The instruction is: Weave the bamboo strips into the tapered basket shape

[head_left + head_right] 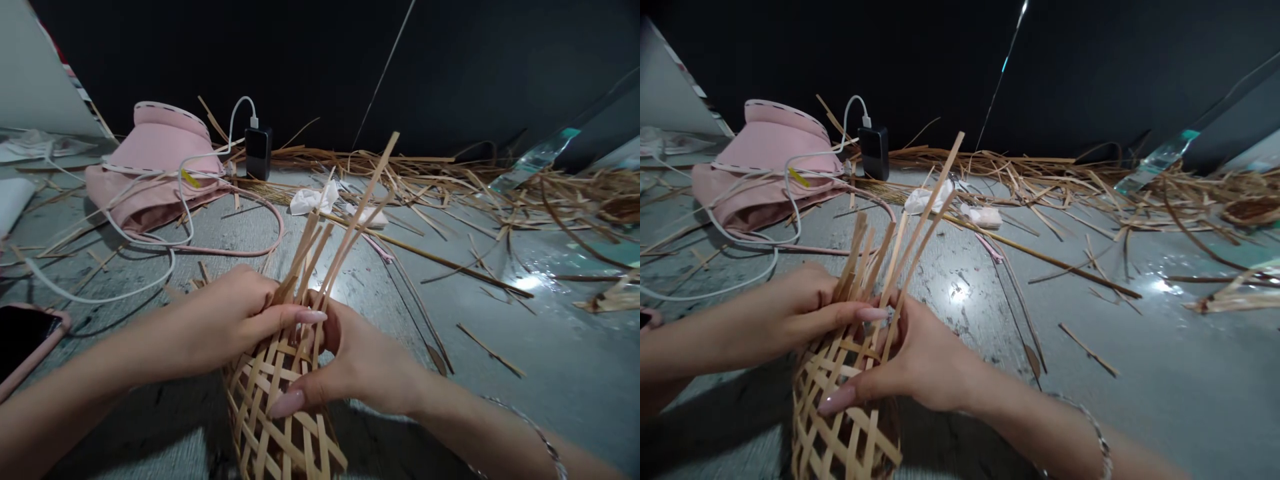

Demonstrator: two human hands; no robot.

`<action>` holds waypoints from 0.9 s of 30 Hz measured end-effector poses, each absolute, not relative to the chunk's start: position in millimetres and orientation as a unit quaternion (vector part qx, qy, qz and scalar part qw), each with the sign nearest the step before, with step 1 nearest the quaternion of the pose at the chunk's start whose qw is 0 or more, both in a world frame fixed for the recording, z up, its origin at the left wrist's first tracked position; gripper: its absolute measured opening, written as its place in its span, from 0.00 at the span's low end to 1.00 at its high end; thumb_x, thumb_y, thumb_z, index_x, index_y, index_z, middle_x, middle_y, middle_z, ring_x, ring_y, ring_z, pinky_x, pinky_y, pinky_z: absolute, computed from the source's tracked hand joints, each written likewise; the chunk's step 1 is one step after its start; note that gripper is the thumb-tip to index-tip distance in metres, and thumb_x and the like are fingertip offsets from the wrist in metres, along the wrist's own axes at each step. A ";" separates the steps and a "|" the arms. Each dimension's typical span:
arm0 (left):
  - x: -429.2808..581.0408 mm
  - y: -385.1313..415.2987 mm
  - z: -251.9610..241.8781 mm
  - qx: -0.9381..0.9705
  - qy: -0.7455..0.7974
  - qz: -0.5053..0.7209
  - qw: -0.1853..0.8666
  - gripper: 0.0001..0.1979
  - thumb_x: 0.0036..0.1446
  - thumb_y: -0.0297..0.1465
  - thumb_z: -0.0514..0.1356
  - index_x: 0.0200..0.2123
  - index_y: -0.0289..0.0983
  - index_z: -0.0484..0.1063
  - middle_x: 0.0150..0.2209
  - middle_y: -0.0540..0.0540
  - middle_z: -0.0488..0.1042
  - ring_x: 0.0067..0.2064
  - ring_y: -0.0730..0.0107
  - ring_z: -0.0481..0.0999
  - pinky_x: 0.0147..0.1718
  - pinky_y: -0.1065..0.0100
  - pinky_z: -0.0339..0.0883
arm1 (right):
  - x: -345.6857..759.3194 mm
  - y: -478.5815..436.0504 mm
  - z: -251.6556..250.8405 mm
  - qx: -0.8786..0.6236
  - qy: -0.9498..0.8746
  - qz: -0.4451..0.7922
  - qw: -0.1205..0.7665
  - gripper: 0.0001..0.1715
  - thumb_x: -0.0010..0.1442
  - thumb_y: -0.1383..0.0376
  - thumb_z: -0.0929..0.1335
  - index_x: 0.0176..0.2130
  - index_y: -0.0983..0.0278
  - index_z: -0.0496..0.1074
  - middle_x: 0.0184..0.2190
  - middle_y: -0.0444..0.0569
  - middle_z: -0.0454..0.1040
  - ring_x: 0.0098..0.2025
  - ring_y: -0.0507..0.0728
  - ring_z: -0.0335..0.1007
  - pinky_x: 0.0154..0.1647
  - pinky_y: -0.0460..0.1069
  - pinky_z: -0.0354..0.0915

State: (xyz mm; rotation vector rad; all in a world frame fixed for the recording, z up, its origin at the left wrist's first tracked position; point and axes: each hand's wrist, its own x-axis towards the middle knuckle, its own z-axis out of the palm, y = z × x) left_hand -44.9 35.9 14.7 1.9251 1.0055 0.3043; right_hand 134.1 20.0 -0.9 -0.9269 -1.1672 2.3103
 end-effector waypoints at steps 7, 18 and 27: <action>-46.1 34.0 15.1 0.775 0.414 0.121 0.462 0.21 0.64 0.40 0.51 0.22 0.35 0.70 0.20 0.55 0.64 0.22 0.78 0.61 0.21 0.76 0.53 | 139.8 27.1 -2.0 -0.300 -0.445 0.823 0.185 0.26 0.41 0.72 0.78 0.42 0.65 0.72 0.29 0.40 0.75 0.32 0.49 0.73 0.39 0.45 0.69; -38.6 32.7 18.2 0.796 0.413 0.198 0.397 0.20 0.63 0.34 0.54 0.18 0.37 0.63 0.18 0.57 0.61 0.20 0.79 0.57 0.22 0.77 0.53 | 134.2 15.2 -9.1 -0.410 -0.361 0.765 0.340 0.31 0.36 0.70 0.81 0.38 0.61 0.67 0.27 0.39 0.78 0.31 0.51 0.76 0.37 0.46 0.71; -37.9 35.6 18.9 0.787 0.401 0.184 0.431 0.18 0.64 0.37 0.53 0.23 0.38 0.70 0.26 0.57 0.72 0.29 0.78 0.69 0.30 0.78 0.59 | 132.4 10.9 -10.0 -0.432 -0.342 0.746 0.374 0.28 0.36 0.72 0.79 0.37 0.63 0.70 0.29 0.41 0.77 0.31 0.50 0.73 0.38 0.45 0.68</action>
